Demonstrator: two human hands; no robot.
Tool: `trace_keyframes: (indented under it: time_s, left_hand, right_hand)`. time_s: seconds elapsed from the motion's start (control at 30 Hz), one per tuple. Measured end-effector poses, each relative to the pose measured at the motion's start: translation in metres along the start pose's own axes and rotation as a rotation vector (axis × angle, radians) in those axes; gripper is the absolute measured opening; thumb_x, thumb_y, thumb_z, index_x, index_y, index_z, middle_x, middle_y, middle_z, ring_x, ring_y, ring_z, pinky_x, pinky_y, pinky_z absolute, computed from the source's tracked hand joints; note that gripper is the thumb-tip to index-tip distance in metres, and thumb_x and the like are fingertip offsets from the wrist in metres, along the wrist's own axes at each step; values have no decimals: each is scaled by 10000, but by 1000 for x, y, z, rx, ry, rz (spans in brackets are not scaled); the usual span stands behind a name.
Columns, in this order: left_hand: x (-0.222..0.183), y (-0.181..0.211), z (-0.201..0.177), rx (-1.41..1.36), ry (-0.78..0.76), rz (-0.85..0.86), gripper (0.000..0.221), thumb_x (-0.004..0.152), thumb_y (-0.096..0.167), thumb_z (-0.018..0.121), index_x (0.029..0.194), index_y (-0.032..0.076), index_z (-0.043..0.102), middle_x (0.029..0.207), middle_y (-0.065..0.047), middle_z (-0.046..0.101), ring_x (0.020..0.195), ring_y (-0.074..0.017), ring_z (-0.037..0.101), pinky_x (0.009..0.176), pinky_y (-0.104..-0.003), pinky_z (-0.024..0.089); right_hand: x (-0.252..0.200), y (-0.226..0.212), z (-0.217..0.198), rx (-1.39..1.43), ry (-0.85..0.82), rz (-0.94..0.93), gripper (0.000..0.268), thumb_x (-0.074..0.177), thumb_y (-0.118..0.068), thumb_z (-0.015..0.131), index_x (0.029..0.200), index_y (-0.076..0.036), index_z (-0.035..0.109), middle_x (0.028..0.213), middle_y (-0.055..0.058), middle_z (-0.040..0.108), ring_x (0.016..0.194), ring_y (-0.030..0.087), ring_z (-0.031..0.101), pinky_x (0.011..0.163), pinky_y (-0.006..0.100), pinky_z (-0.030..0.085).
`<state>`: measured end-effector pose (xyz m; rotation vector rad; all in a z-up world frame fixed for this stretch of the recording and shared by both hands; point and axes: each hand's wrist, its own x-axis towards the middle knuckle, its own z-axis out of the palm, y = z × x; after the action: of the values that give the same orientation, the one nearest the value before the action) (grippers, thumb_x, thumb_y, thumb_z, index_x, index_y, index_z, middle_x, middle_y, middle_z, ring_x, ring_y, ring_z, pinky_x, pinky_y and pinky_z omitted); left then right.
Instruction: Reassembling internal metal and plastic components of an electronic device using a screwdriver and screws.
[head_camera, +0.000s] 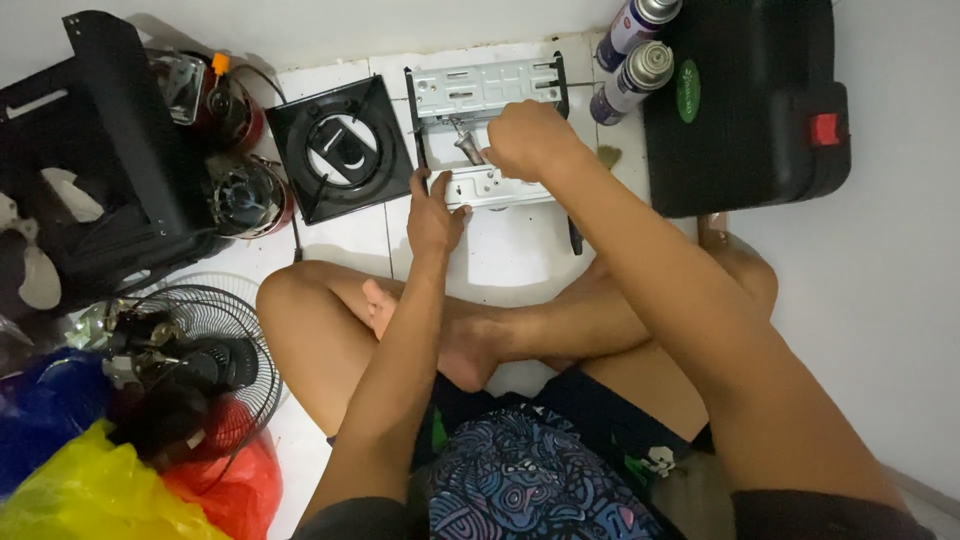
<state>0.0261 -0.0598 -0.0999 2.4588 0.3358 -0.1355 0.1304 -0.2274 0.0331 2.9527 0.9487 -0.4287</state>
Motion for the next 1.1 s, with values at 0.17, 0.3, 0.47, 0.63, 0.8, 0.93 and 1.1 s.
trace_keyframes:
  time_s: [0.17, 0.3, 0.47, 0.63, 0.8, 0.93, 1.1]
  left_hand:
    - [5, -8, 4, 2, 44, 44, 650, 771, 169, 860, 1369, 173, 604, 1520, -26, 384, 1106, -258, 640, 931, -382, 541]
    - [4, -10, 7, 0, 54, 49, 646, 770, 164, 853, 1366, 170, 606, 1521, -28, 383, 1192, -272, 607, 964, -391, 532]
    - [-2, 8, -18, -48, -103, -41, 612, 891, 204, 813, 1449, 142, 568, 1565, -111, 313, 1348, -437, 549, 1104, -537, 543]
    - [1, 4, -11, -67, -112, -56, 598, 887, 197, 814, 1433, 158, 573, 1573, -98, 304, 1354, -434, 544, 1117, -526, 535]
    - [2, 0, -9, -62, -119, -66, 585, 892, 214, 808, 1428, 149, 582, 1594, -84, 280, 1359, -431, 541, 1135, -523, 524]
    - [0, 1, -13, -47, -114, -52, 593, 883, 211, 816, 1420, 143, 573, 1595, -90, 280, 1346, -455, 545, 1130, -538, 525]
    - [-3, 4, -16, -41, -113, -43, 600, 908, 199, 793, 1448, 138, 539, 1577, -99, 296, 1356, -428, 543, 1125, -516, 536]
  right_hand:
    - [-2, -3, -3, -24, 3, 7, 346, 957, -319, 672, 837, -8, 766, 823, 180, 737, 679, 394, 691, 637, 482, 564]
    - [-2, -2, 1, -41, 14, -3, 330, 944, -312, 689, 805, -21, 757, 780, 154, 729, 660, 381, 696, 643, 469, 559]
    - [1, 7, -2, 56, -19, -70, 326, 996, -219, 584, 769, -31, 722, 682, 164, 664, 622, 296, 669, 609, 400, 544]
    - [-2, 1, 2, -47, 12, -120, 256, 985, -252, 644, 959, -18, 745, 840, 171, 724, 753, 332, 728, 702, 451, 568]
    - [3, -4, 12, 20, 0, -105, 424, 926, -133, 708, 1326, -2, 654, 1104, 203, 679, 903, 399, 708, 748, 537, 598]
    - [-3, -9, -4, 17, -9, -120, 444, 918, -99, 703, 1351, -20, 653, 1126, 188, 685, 932, 381, 713, 771, 512, 607]
    - [-11, -7, -10, -13, 48, -108, 353, 924, -116, 690, 1263, -20, 707, 962, 146, 712, 820, 332, 729, 710, 443, 581]
